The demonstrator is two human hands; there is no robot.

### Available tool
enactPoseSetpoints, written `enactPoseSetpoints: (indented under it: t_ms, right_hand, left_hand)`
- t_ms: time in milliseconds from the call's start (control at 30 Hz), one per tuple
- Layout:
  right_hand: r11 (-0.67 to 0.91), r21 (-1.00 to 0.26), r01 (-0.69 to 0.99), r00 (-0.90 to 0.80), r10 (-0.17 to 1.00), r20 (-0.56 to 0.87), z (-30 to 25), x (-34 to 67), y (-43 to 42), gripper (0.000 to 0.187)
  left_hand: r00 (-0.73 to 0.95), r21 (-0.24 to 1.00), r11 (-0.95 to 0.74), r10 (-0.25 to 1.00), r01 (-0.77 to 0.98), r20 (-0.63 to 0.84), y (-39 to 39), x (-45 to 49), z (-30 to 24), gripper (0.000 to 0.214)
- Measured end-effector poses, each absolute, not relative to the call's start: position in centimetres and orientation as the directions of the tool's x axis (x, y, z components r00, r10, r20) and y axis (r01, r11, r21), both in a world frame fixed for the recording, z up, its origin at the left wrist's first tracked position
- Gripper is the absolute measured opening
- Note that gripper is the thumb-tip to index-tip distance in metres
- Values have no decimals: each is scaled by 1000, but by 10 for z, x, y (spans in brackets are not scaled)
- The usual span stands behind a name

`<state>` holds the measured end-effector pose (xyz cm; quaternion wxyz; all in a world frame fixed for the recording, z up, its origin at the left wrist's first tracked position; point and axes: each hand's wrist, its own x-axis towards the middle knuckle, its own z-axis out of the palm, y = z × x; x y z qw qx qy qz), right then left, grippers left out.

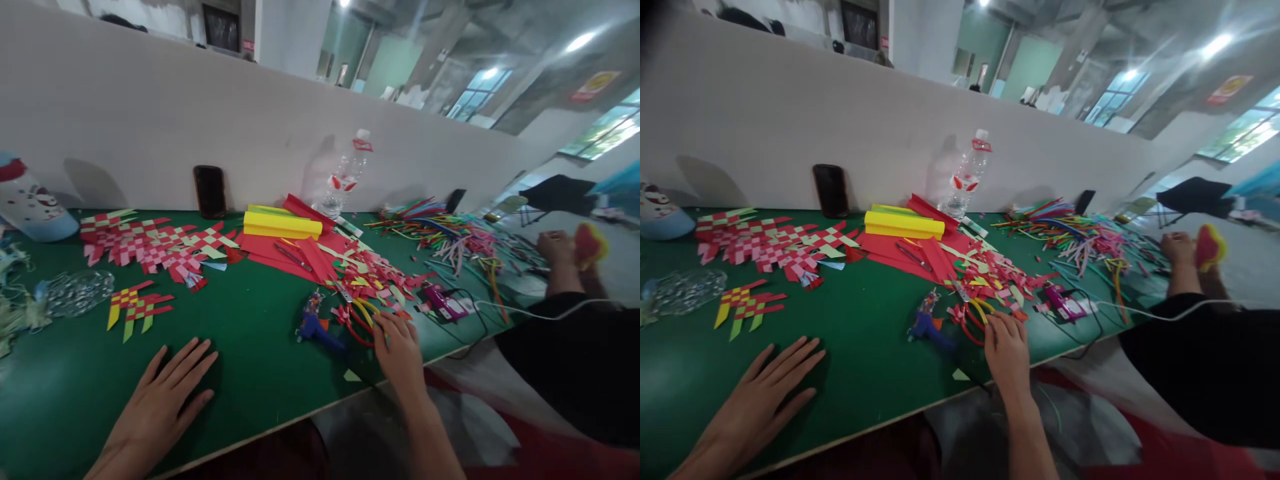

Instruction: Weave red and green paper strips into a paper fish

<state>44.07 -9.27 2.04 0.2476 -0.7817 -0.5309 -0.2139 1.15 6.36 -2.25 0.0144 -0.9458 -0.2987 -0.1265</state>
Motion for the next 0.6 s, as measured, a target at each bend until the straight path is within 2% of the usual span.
enactPoseSetpoints:
  t_ms: [167,267,500,600]
  right_hand:
    - [-407,-162,899,421,703,573,18,469,-100,29]
    - [-408,-170,897,431,720,543,22,478,-88,29]
    - [-307,-171,936,351,841,412,37,478,10,26]
    - [-305,-154,940,340,876,341,37,476,55,34]
  left_hand:
    - [781,80,-808,585,583,217,64,10,-23,51]
    - [784,68,-813,577,578,230,66,9,-27,51]
    - [777,50,-813,572,581,262,65,11,-26,51]
    - [772,84,-806,586,585,245,64,13,-21,50]
